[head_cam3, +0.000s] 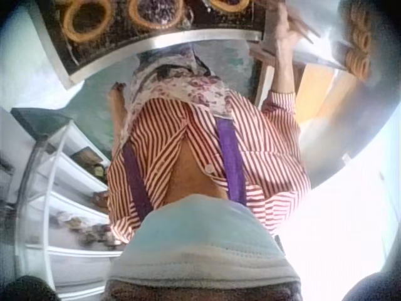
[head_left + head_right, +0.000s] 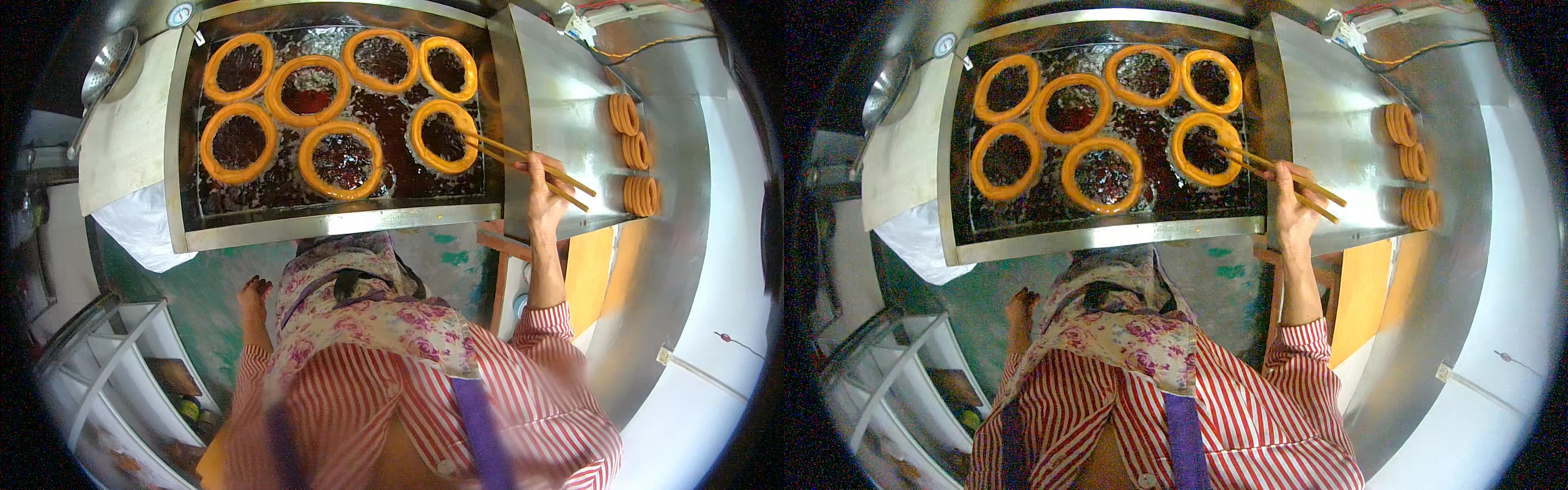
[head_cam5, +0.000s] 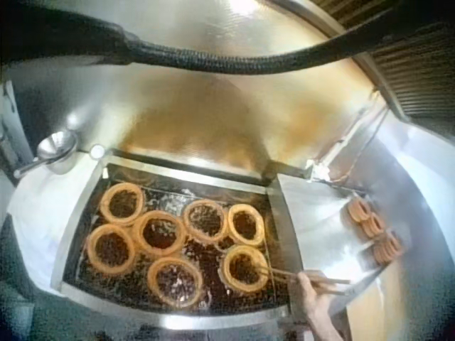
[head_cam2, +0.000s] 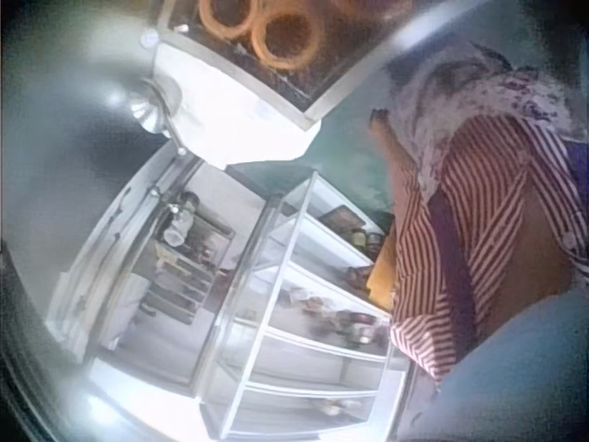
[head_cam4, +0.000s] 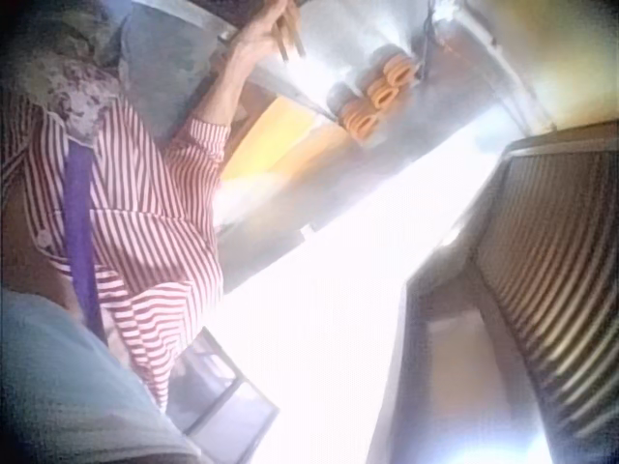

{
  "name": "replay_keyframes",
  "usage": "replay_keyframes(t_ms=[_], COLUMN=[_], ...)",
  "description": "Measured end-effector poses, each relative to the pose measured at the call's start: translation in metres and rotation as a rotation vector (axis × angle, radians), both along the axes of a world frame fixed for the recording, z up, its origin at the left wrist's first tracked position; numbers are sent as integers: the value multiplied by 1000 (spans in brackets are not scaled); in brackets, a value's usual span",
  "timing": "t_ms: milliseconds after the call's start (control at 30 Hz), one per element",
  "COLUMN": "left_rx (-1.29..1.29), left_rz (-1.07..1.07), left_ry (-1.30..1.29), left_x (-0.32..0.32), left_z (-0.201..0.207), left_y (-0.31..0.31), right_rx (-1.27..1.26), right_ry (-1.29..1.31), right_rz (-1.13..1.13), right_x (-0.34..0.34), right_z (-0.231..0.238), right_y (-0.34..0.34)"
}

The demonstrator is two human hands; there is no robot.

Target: The person uses long wooden chopsticks to flip and arrange ring-shaped doughnuts frying in a deep fryer. They periodically remove cooked doughnuts and place them on a metal tray, then stack them neatly. The person also handles a yellow board with uncooked dough rings.

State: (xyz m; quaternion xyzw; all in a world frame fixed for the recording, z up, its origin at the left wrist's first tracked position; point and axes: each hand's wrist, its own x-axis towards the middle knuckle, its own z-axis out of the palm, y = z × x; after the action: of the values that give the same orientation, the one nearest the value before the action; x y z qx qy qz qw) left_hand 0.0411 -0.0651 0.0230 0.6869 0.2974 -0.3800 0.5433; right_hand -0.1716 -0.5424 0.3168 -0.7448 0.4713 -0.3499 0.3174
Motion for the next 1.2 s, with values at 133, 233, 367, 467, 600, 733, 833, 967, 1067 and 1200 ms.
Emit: replay_keyframes(t_ms=[133, 233, 367, 467, 600, 733, 833, 967, 1067, 1200], left_rx=[-68, -81, -155, -61, -3, -128, 42, -187, -37, 87], left_rz=[-43, -147, -281, -228, -123, -119, -278, -423, -559, -582], left_ry=[-57, -105, -207, -86, 0, 52, -58, 43, -52, -60], left_x=[10, 19, 20, 32, 39, 70, 76, 114, 114, 124], left_z=[-2, -40, -77, -56, 10, -7, 27, -2, 5, -13], left_y=[2, 16, 45, 22, -28, -8, -37, 10, 3, 11], right_rx=[122, 208, 282, 368, 461, 606, 637, 709, 598, 390], right_ry=[61, -252, -554, -771, -978, -1075, -1187, -1328, -1279, -1115], right_rz=[19, -69, -457, -736, -966, -1093, -1169, -1060, -1122, -1182], right_x=[-18, -27, -44, -61, -38, -15, -36, -76, -103, -99], right_z=[-44, -61, -86, -136, -166, -172, -179, -185, -173, -132], right_y=[-5, 1, 21, 30, 27, 28, 31, 65, 98, 119])
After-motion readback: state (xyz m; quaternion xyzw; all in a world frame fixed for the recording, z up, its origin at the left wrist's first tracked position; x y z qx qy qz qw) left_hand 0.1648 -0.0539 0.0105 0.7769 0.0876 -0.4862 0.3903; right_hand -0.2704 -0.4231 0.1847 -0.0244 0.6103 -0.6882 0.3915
